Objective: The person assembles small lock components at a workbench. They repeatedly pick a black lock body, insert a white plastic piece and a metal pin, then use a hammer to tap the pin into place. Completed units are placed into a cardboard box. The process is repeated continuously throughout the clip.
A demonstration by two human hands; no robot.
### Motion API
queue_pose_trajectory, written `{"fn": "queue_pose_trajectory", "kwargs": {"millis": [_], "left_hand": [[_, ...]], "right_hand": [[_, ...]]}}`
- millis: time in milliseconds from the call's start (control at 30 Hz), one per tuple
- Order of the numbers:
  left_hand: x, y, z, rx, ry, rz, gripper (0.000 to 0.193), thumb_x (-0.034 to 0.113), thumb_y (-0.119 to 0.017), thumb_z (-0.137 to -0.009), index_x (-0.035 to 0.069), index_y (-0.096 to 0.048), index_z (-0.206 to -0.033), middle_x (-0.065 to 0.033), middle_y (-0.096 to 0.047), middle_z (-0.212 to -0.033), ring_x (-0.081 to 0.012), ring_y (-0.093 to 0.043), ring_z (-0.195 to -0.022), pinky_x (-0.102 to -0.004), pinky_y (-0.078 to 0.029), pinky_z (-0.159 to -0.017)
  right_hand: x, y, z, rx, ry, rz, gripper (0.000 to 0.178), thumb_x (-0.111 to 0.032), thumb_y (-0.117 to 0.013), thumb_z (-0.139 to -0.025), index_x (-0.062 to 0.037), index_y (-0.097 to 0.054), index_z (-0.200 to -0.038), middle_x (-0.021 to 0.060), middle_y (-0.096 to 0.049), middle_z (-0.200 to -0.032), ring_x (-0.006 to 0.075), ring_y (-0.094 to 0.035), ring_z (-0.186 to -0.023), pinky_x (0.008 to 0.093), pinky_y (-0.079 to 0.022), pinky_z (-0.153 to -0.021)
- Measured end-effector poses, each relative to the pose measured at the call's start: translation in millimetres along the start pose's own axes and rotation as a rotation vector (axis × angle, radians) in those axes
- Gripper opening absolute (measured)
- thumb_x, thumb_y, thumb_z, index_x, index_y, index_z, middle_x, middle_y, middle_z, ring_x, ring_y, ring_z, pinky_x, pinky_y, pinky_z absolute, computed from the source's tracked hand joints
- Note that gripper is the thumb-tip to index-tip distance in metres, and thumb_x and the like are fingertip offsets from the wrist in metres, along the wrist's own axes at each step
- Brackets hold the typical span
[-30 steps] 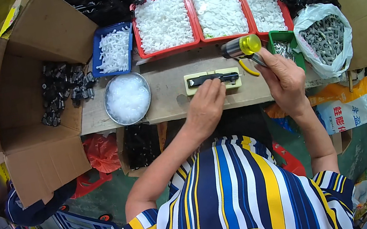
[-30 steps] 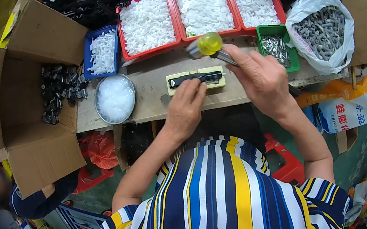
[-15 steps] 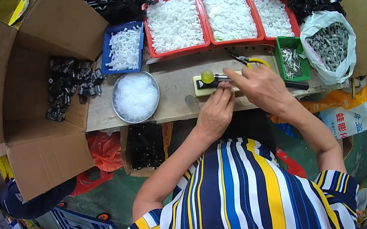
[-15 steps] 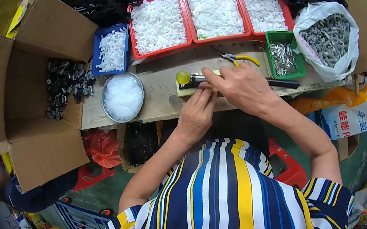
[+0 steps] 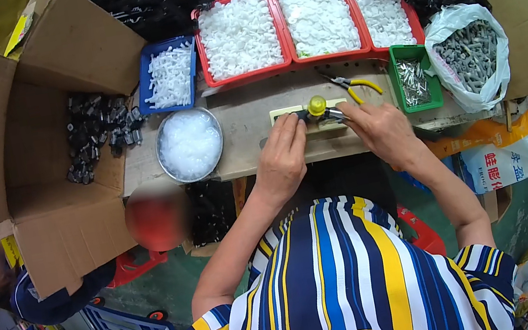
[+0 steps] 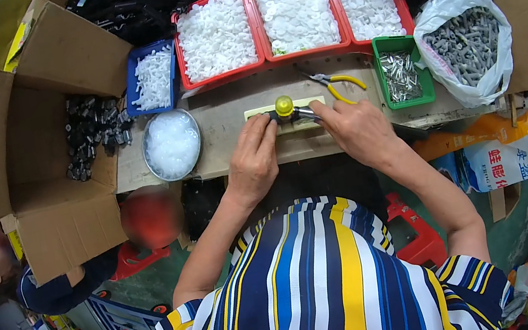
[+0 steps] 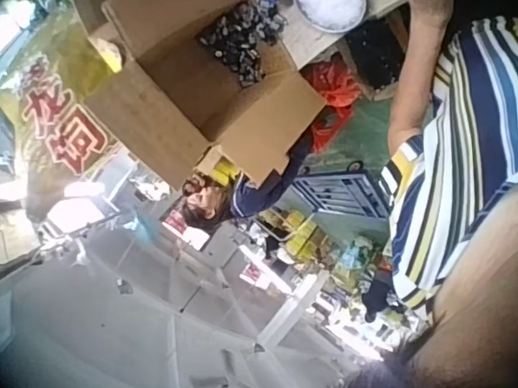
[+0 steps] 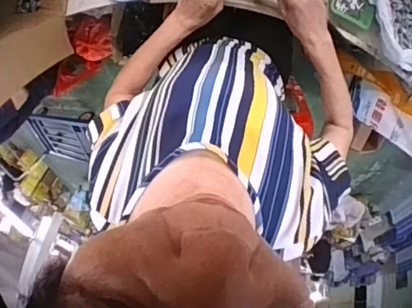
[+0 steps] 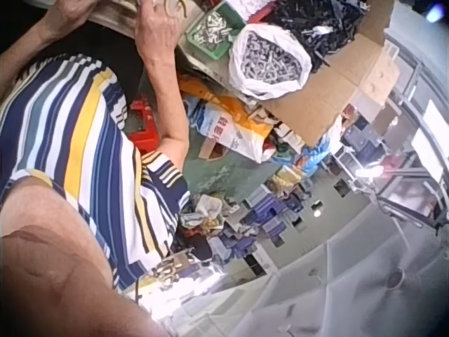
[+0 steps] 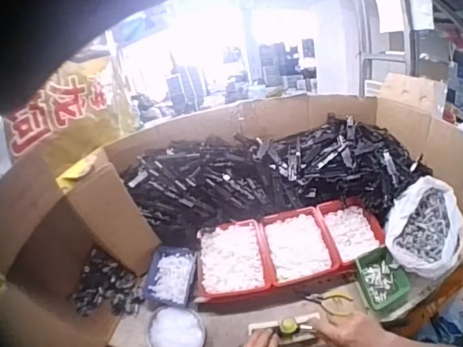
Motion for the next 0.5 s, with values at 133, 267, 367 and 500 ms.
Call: {"fn": "queue_pose_trajectory", "kwargs": {"millis": [133, 267, 367, 500], "left_hand": [[4, -21, -7, -0.064, -0.037, -0.021, 0.044, -0.009, -0.061, -0.071, -0.011, -0.061, -0.116, -0.0223, -0.059, -0.120, -0.0382, -0.057, -0.119, -0.0422, -0.049, -0.101], [6, -25, -11, -0.060, -0.069, -0.011, 0.046, -0.008, -0.061, -0.069, -0.012, -0.062, -0.115, -0.0216, -0.060, -0.118, -0.0377, -0.058, -0.118, -0.0421, -0.049, -0.101], [4, -25, -12, -0.060, -0.066, 0.009, 0.044, -0.009, -0.061, -0.069, -0.012, -0.062, -0.113, -0.0211, -0.060, -0.116, -0.0372, -0.059, -0.116, -0.0418, -0.050, -0.099], [1, -20, -16, -0.071, -0.031, 0.047, 0.039, -0.009, -0.063, -0.071, -0.010, -0.064, -0.110, -0.0206, -0.061, -0.113, -0.0369, -0.061, -0.112, -0.0419, -0.052, -0.096]], "right_hand": [[8, 60, 12, 0.357, 0.005, -0.073, 0.041, -0.007, -0.068, -0.088, -0.0096, -0.061, -0.127, 0.0088, -0.062, -0.076, 0.0258, -0.061, -0.063, 0.0383, -0.043, -0.057], [28, 37, 39, 0.248, -0.113, 0.022, 0.038, -0.008, -0.068, -0.088, -0.0074, -0.062, -0.125, 0.0117, -0.064, -0.078, 0.0284, -0.062, -0.065, 0.0403, -0.043, -0.058], [52, 19, 45, 0.106, -0.249, -0.184, 0.033, -0.007, -0.067, -0.089, -0.0063, -0.064, -0.121, 0.0153, -0.068, -0.086, 0.0352, -0.066, -0.072, 0.0456, -0.050, -0.065], [98, 66, 42, 0.371, -0.283, -0.185, 0.031, -0.004, -0.065, -0.088, -0.0056, -0.065, -0.119, 0.0206, -0.067, -0.090, 0.0366, -0.067, -0.076, 0.0444, -0.051, -0.066]]}}
Point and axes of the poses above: each hand's wrist, its own z-axis away from the middle knuckle, its own y-axis out of the back of the hand, x = y × z, the point moved 8 cm from there along -z, towards the middle knuckle
